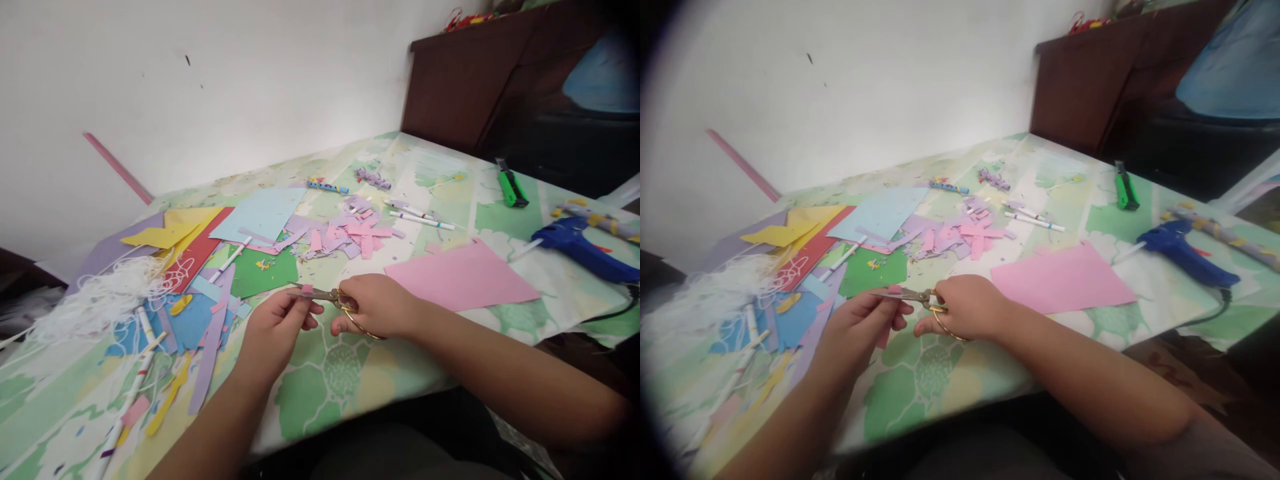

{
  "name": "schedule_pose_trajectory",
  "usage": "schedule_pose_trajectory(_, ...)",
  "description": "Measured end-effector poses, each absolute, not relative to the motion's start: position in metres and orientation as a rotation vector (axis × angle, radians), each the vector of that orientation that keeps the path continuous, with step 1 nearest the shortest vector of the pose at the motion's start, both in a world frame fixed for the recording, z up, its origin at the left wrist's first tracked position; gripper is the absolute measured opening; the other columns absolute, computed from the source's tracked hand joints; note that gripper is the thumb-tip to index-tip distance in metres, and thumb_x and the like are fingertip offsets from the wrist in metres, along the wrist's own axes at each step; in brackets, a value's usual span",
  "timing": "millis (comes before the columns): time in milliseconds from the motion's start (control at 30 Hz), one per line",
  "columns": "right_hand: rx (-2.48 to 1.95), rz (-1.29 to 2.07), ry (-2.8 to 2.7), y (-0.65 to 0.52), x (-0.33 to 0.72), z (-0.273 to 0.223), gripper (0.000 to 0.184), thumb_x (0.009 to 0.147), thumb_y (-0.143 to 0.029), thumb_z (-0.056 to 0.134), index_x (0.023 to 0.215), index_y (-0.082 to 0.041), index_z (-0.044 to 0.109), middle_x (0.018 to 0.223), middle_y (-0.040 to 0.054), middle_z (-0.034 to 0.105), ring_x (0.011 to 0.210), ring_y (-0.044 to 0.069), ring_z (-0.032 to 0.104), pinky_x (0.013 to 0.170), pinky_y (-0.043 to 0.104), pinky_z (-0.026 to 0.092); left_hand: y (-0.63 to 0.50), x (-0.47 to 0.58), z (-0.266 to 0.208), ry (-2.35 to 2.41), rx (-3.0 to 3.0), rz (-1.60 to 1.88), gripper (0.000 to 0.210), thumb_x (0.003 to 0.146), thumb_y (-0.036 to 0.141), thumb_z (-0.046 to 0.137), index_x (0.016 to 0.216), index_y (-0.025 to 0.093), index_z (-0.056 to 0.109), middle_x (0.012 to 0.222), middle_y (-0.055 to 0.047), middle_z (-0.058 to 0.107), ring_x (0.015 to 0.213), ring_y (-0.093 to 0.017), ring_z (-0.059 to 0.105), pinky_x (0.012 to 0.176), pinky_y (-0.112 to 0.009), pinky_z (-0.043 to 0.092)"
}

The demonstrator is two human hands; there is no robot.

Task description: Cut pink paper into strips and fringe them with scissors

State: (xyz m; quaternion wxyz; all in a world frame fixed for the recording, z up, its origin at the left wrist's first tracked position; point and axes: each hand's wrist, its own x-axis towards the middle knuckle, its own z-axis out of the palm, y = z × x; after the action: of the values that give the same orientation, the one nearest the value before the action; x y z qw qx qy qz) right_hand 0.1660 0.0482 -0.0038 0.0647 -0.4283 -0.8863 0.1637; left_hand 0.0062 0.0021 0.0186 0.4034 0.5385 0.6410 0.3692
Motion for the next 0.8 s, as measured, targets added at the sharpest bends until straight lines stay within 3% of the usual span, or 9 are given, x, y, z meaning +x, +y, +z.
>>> schedule_pose_trajectory(367,-1.259,0.475,-2.685,0.050,0.166,-0.004,0.056,0.056,-0.071,0.030,0.063,-0.018,0.048,0.057,0.0009,0.052,0.049,0.011,0.042,0.041,0.020,0.021,-0.002,0.013,0.017,1.688,1.354,0.961,0.022,0.069,0.034,0.048,0.064,0.015,0.057,0.056,0.000,0.059,0.041,-0.006,0.047,0.038,-0.018,0.032)
schedule_pose_trajectory(633,-1.302,0.429,-2.674,0.052,0.165,-0.004,0.055,0.056,-0.070,0.033,0.060,-0.018,0.047,0.057,0.0015,0.053,0.049,0.012,0.043,0.041,0.020,0.021,0.001,0.007,0.010,1.537,1.290,0.996,0.020,0.069,0.031,0.048,0.078,0.015,0.056,0.062,0.000,0.060,0.055,-0.008,0.054,0.052,-0.019,0.041)
schedule_pose_trajectory(800,-1.315,0.403,-2.671,0.054,0.166,-0.005,0.054,0.056,-0.070,0.032,0.060,-0.018,0.047,0.056,0.0010,0.053,0.049,0.012,0.042,0.041,0.020,0.021,0.002,0.005,0.006,1.477,1.293,0.978,0.021,0.070,0.032,0.047,0.080,0.015,0.055,0.064,0.000,0.060,0.055,-0.009,0.054,0.051,-0.019,0.041)
